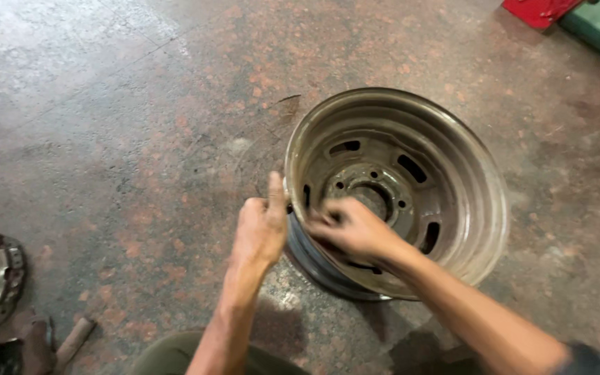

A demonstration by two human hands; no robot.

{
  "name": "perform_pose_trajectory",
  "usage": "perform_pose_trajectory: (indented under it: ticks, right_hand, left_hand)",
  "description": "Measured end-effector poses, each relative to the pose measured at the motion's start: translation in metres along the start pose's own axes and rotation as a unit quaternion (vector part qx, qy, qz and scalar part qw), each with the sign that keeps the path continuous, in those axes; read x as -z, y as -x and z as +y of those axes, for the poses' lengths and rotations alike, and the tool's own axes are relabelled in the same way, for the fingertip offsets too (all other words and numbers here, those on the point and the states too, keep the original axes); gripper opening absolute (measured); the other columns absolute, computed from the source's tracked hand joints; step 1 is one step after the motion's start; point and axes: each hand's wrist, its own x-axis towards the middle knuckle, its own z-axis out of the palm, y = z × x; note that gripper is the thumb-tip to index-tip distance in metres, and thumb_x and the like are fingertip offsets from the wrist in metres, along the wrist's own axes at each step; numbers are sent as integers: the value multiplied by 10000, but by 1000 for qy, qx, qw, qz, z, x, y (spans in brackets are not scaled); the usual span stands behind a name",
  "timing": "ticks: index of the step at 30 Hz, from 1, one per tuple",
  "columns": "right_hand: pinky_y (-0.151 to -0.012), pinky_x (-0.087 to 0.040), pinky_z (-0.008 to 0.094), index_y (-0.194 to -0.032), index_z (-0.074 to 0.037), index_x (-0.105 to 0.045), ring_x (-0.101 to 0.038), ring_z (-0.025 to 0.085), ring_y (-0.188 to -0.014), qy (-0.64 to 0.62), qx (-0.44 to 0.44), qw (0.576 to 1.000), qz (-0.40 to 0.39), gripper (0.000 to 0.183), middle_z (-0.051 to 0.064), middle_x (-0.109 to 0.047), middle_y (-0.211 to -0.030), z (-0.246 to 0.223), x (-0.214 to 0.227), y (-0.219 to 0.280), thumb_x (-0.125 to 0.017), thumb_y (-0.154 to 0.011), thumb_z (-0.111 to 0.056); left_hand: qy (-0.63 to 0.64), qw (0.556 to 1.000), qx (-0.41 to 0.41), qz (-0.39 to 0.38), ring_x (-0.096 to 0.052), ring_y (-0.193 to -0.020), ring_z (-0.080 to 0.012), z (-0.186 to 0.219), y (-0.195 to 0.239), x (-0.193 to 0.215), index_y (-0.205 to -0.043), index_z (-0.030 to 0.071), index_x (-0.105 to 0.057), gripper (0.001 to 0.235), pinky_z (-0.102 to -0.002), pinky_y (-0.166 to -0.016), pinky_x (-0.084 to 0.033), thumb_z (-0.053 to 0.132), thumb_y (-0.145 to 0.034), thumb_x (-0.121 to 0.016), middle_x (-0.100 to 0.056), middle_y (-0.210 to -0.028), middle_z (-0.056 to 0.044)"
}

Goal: The person scrubs the inner surface of a metal wheel rim using a small abrasive pad. They rotate the rim by hand to access different sections and continue scrubbing the interior and rim edge throughout the clip.

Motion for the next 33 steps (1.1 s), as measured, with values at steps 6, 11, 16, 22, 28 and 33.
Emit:
perform_pose_trajectory:
  ticks: [6,11,16,22,28,33]
  right_hand:
    - [-560,-544,339,-882,7,-659,-678,129,-646,-146,-152,951,227,287,66,-693,-710,-22,-26,-88,-724,-886,-272]
    - [-660,-506,344,-922,-43,-753,-608,132,-686,35,-18,999,32,278,98,-672,-715,-11,-3,19,-763,-866,-316]
    - [-614,-508,362,-906,-9,-702,-602,149,-667,-44,-77,986,145,252,66,-669,-711,-18,-16,-78,-739,-890,-258]
    - [-614,-471,357,-827,6,-656,-569,156,-692,49,16,992,118,318,88,-639,-723,-13,-24,-22,-770,-931,-272]
    - [-653,-504,323,-921,-44,-733,-615,111,-726,-28,32,996,80,192,21,-701,-775,-5,-13,-28,-750,-894,-234]
    - [-570,-489,359,-911,-13,-701,-592,138,-640,-121,-96,973,174,216,33,-658,-693,-28,-27,-75,-743,-899,-225]
  left_hand:
    - [32,990,-126,57,-735,-797,-270,6,10,2,-1144,10,-746,859,-449,-807,-532,729,-943,-320,-677,-690,-233]
    - [-36,997,-46,42,-700,-734,-330,12,6,3,-929,-116,-753,948,-481,-794,-536,726,-965,-320,-641,-676,-294]
    - [-15,997,-42,59,-717,-752,-343,18,-3,11,-887,-108,-739,934,-506,-765,-559,741,-944,-353,-652,-687,-310]
    - [6,991,-122,44,-701,-730,-315,7,7,6,-973,1,-735,876,-485,-774,-522,769,-967,-314,-660,-649,-237]
    - [-8,1000,-5,27,-625,-606,-331,20,-4,6,-692,-107,-677,967,-506,-635,-543,740,-961,-296,-602,-577,-206]
    - [10,997,-61,37,-578,-636,-290,11,10,6,-683,-109,-609,946,-491,-652,-523,748,-958,-318,-554,-589,-246]
